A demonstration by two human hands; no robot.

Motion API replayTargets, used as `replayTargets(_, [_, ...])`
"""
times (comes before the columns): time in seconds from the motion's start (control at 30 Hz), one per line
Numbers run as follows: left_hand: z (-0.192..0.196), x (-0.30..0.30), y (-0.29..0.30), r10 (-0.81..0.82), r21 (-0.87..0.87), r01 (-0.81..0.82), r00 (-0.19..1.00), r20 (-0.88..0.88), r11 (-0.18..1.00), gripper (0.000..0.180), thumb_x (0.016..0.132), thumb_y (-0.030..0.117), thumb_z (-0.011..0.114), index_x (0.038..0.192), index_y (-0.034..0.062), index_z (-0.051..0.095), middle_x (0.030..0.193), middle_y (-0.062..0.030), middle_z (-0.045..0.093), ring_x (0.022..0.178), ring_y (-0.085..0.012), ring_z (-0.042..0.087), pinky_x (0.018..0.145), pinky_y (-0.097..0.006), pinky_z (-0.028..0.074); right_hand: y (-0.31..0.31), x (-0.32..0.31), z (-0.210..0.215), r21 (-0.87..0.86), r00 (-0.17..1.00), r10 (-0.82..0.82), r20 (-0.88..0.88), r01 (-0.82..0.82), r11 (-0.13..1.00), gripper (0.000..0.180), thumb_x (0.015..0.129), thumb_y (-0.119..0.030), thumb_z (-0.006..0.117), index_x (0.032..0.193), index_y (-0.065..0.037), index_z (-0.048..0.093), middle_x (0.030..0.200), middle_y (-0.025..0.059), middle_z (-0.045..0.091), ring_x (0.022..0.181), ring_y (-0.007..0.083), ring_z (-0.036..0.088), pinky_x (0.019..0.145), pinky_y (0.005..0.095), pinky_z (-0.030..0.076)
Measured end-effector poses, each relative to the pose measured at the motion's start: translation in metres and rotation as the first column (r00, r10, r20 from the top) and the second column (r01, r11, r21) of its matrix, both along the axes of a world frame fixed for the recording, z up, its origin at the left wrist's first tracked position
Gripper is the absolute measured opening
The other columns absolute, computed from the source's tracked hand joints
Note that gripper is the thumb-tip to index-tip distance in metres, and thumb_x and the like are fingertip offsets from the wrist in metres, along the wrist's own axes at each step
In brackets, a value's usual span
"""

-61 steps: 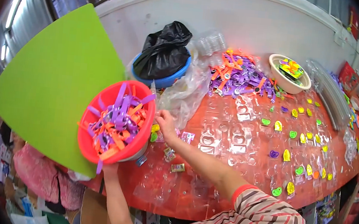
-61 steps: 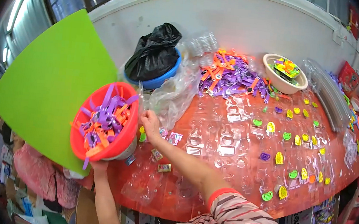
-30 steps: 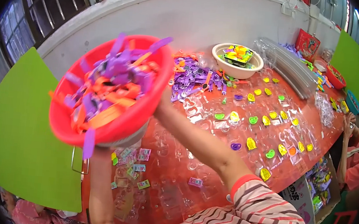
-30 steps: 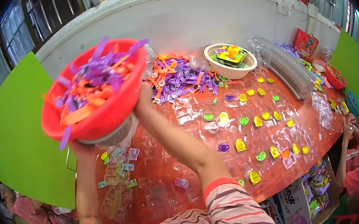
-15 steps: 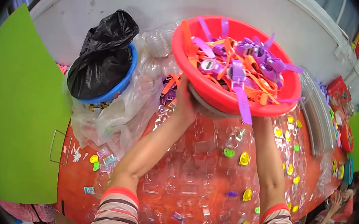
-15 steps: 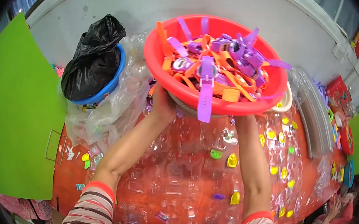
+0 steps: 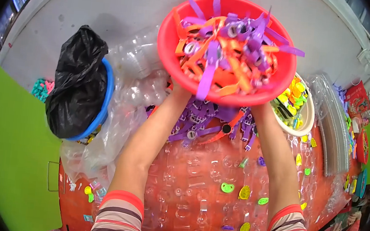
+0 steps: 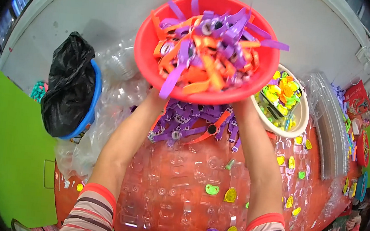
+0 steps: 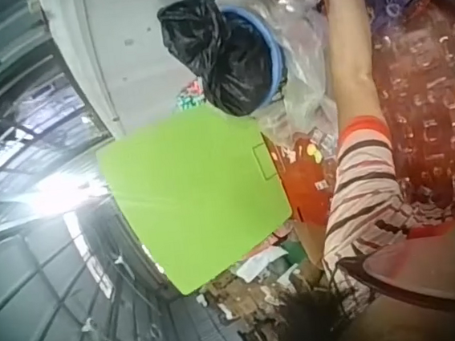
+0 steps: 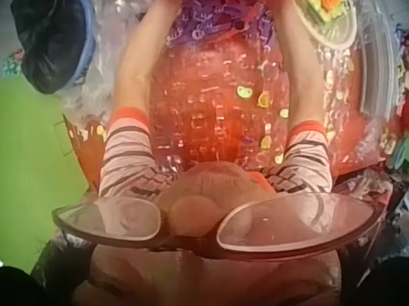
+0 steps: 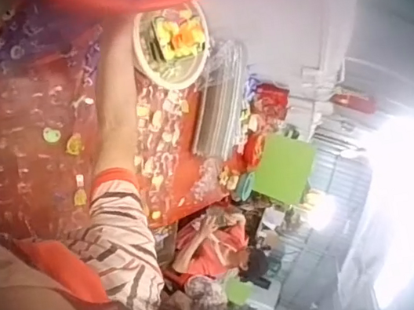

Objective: Placing small toys and stickers into plastic molds and trays at a factory workstation.

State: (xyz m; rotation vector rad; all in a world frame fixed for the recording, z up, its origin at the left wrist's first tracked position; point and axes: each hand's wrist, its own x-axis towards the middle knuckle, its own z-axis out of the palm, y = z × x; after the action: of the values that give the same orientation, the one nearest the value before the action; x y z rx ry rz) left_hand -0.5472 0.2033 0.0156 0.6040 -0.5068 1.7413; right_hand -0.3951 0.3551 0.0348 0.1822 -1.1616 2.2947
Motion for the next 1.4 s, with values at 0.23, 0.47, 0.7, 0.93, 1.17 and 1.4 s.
replayTargets(0.23, [0.019, 0.043, -0.015, 0.576, -0.336, -0.605, 0.794, -0.193, 0.722, 0.050, 0.096, 0.042, 0.036, 0.128, 0.0032, 0.045, 0.123, -0.0151, 0.055, 0.108, -0.0301, 0.058, 0.092, -0.043, 0.049, 0.005, 0.027, -0.003, 0.073, 0.994, -0.020, -0.108, 0.028, 0.997, 0.051, 0.090, -0.029, 0.061, 0.133, -0.008, 0.042, 0.125, 0.0093, 0.053, 0.111, 0.0223, 0.055, 0.094, 0.0378, 0.048])
replayTargets(0.47, [0.068, 0.098, -0.052, 0.818, -0.533, -0.767, 0.532, -0.219, 0.357, 0.053, 0.098, 0.042, 0.031, 0.132, 0.0023, 0.040, 0.131, -0.0160, 0.049, 0.117, -0.0318, 0.052, 0.100, -0.046, 0.043, 0.060, 0.024, -0.035, -0.149, 0.961, -0.237, -0.142, 0.216, 0.965, 0.051, 0.092, -0.038, 0.048, 0.130, -0.006, 0.044, 0.122, 0.0113, 0.056, 0.108, 0.0263, 0.058, 0.094, 0.0385, 0.050])
replayTargets(0.7, [0.080, 0.093, -0.043, 0.809, -0.377, -0.916, 0.116, -0.576, -0.137, 0.058, 0.097, 0.027, 0.039, 0.142, -0.0058, 0.021, 0.138, -0.0192, 0.036, 0.124, -0.0246, 0.042, 0.106, -0.035, 0.031, 0.020, 0.039, 0.034, -0.255, 0.848, -0.505, -0.158, 0.459, 0.851, 0.045, 0.094, -0.035, 0.039, 0.121, -0.002, 0.052, 0.116, 0.0136, 0.060, 0.104, 0.0270, 0.059, 0.092, 0.0403, 0.049])
replayTargets(0.93, [0.066, 0.087, -0.058, 0.723, -0.445, -0.889, 0.378, -0.578, 0.108, 0.084, 0.095, 0.047, 0.045, 0.148, 0.0023, -0.001, 0.155, -0.0143, 0.007, 0.142, -0.0244, 0.013, 0.115, -0.037, 0.013, 0.039, 0.057, 0.029, -0.047, 0.662, -0.742, 0.101, 0.749, 0.661, 0.032, 0.091, -0.026, 0.045, 0.108, -0.003, 0.060, 0.112, 0.0123, 0.061, 0.098, 0.0215, 0.061, 0.084, 0.0383, 0.050])
replayTargets(1.17, [0.068, 0.139, -0.126, 0.663, -0.520, -0.851, 0.430, -0.613, 0.071, 0.058, 0.092, 0.034, 0.054, 0.137, 0.0047, 0.030, 0.130, -0.0092, 0.044, 0.119, -0.0185, 0.045, 0.102, -0.036, 0.037, -0.036, 0.134, 0.047, 0.013, 0.490, -0.860, 0.142, 0.868, 0.496, 0.009, 0.083, -0.018, 0.058, 0.083, -0.009, 0.056, 0.086, 0.0003, 0.053, 0.085, 0.0138, 0.052, 0.076, 0.0355, 0.047])
replayTargets(1.4, [0.057, 0.282, -0.206, 0.376, -0.241, -0.825, 0.467, -0.800, 0.511, 0.057, 0.090, 0.020, 0.053, 0.138, -0.0002, 0.029, 0.127, -0.0120, 0.043, 0.120, -0.0208, 0.043, 0.100, -0.034, 0.037, -0.238, 0.244, 0.048, 0.778, 0.770, -0.634, 0.079, 0.350, 0.522, 0.024, 0.086, -0.003, 0.052, 0.108, 0.005, 0.057, 0.110, 0.0120, 0.055, 0.105, 0.0234, 0.052, 0.094, 0.0340, 0.039])
